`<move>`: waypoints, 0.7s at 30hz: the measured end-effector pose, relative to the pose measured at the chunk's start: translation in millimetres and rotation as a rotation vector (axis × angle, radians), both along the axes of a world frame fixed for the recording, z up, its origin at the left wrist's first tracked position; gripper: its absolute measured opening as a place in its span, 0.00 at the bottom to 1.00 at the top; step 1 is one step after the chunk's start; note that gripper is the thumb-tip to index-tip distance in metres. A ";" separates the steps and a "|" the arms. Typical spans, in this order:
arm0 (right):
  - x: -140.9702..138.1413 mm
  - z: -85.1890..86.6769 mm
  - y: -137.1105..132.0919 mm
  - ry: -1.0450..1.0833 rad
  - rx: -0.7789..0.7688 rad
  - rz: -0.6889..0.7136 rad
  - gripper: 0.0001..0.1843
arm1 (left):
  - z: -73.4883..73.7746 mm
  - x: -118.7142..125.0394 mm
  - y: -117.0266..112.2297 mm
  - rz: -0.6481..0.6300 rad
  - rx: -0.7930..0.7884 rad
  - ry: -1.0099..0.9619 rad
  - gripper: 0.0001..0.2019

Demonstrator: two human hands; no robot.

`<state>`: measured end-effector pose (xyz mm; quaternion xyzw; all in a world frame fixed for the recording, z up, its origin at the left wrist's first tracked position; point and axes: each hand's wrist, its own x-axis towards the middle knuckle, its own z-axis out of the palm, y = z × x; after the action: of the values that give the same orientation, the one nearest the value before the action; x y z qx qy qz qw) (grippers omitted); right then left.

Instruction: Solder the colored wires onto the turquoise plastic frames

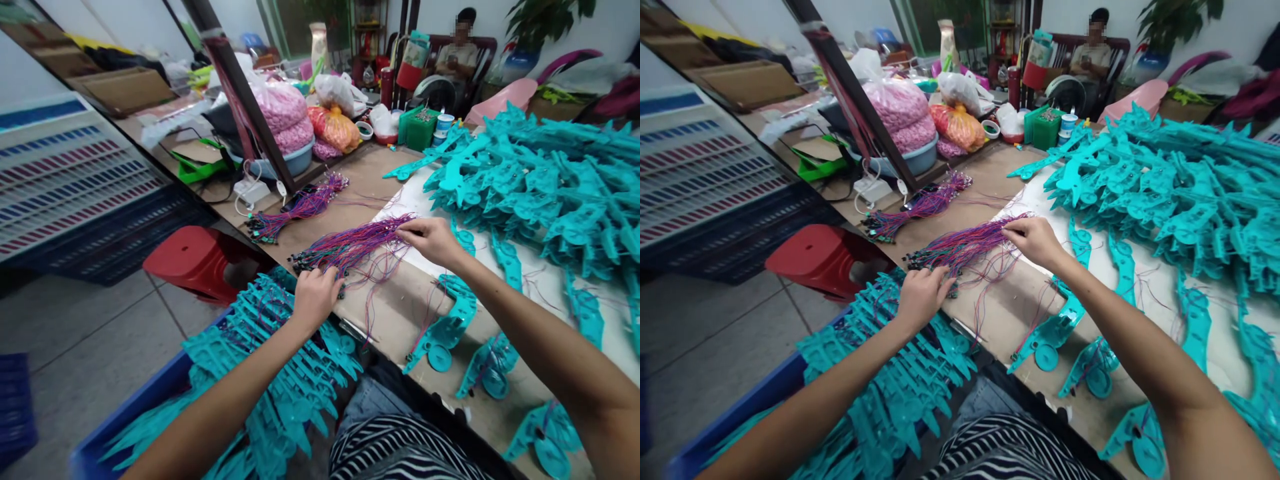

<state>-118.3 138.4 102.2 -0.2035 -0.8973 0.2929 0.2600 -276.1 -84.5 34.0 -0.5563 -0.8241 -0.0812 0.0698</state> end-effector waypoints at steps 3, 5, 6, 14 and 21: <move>-1.4 0.8 -4.2 0.012 -0.005 0.019 0.10 | 2.6 -0.1 13.5 0.065 -0.081 0.007 0.15; 0.0 1.8 -5.6 0.018 -0.005 0.024 0.10 | 3.6 -5.9 21.2 0.074 -0.136 -0.003 0.12; 1.9 1.9 -5.3 0.025 -0.004 0.020 0.10 | 4.3 -10.6 23.7 0.083 -0.147 -0.016 0.11; 23.4 -7.3 3.2 -0.046 -0.047 0.082 0.10 | 8.3 -38.4 25.6 0.163 -0.003 0.016 0.12; 15.9 -6.3 -9.4 -0.042 -0.115 0.120 0.10 | -4.3 -22.8 31.7 -0.039 -0.016 0.059 0.16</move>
<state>-102.3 129.0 95.9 -0.1702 -0.8947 0.3548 0.2113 -298.8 -52.8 29.7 -0.5751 -0.8112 -0.0596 0.0880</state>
